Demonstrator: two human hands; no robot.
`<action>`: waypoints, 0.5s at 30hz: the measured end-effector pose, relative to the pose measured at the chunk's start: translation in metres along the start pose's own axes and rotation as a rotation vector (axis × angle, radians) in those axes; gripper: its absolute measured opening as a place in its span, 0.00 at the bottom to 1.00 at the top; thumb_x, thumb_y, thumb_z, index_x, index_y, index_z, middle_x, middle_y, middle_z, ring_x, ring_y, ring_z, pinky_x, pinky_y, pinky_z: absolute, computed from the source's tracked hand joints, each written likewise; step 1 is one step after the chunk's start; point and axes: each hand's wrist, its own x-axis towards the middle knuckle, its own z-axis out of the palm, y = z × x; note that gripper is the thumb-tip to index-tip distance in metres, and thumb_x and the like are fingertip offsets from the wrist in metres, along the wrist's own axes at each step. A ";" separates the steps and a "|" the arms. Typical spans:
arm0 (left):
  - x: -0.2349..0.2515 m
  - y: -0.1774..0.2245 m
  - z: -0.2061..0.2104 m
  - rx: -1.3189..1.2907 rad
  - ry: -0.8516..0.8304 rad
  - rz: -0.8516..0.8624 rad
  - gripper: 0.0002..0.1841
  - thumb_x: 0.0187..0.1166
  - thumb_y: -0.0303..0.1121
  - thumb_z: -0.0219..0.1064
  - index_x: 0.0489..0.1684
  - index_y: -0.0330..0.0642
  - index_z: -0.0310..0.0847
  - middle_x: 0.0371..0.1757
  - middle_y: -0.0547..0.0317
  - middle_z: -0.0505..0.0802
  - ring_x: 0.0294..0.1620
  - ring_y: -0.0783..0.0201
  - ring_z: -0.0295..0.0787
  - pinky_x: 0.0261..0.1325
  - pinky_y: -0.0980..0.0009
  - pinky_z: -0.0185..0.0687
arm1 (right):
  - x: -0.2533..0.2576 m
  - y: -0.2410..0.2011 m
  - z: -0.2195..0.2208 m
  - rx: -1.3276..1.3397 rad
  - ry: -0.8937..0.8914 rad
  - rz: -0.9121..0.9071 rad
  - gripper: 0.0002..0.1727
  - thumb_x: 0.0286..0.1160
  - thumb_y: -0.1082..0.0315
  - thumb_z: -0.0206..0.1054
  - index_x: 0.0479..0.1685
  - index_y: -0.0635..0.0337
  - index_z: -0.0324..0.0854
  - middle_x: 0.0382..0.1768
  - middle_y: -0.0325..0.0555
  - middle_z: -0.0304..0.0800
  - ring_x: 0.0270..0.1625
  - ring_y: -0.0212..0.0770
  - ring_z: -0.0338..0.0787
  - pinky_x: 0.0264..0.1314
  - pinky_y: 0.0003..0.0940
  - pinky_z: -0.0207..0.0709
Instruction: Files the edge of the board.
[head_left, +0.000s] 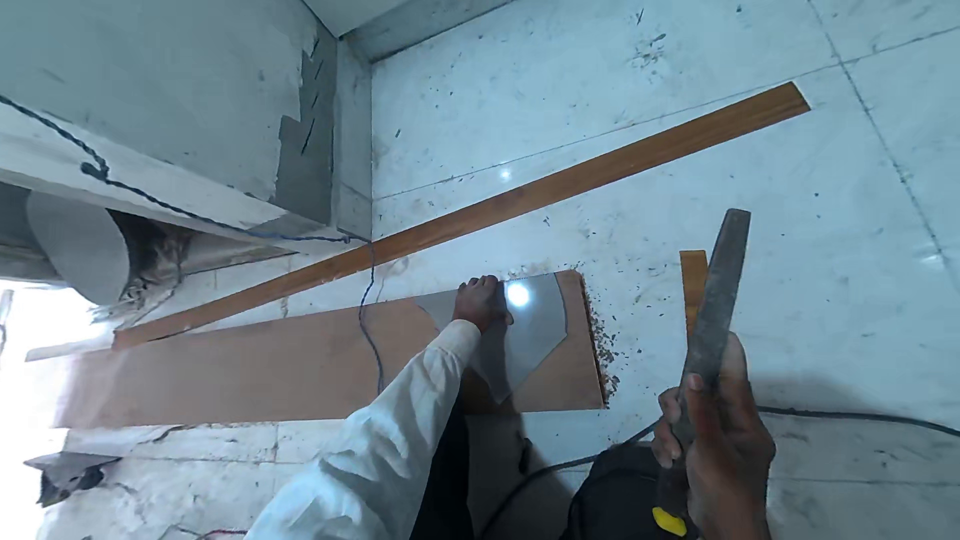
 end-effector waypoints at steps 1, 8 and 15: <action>-0.001 0.000 0.001 -0.022 0.007 0.005 0.42 0.68 0.42 0.84 0.81 0.33 0.70 0.80 0.38 0.80 0.85 0.40 0.70 0.88 0.42 0.57 | -0.002 0.000 0.005 -0.026 -0.010 0.002 0.36 0.89 0.65 0.49 0.96 0.48 0.41 0.19 0.31 0.74 0.09 0.27 0.73 0.06 0.22 0.71; -0.002 -0.044 0.018 -0.198 0.196 0.185 0.40 0.74 0.52 0.77 0.78 0.29 0.73 0.79 0.36 0.81 0.86 0.39 0.70 0.93 0.37 0.39 | -0.002 0.006 0.042 -0.176 -0.073 0.018 0.37 0.89 0.68 0.47 0.96 0.51 0.38 0.19 0.32 0.74 0.09 0.28 0.73 0.07 0.23 0.71; 0.022 -0.130 0.050 -0.159 0.577 0.352 0.32 0.84 0.54 0.60 0.58 0.26 0.86 0.69 0.31 0.88 0.74 0.32 0.82 0.81 0.38 0.68 | 0.005 0.027 0.065 -0.246 -0.067 0.087 0.37 0.89 0.66 0.49 0.96 0.52 0.39 0.19 0.32 0.74 0.09 0.28 0.73 0.07 0.24 0.72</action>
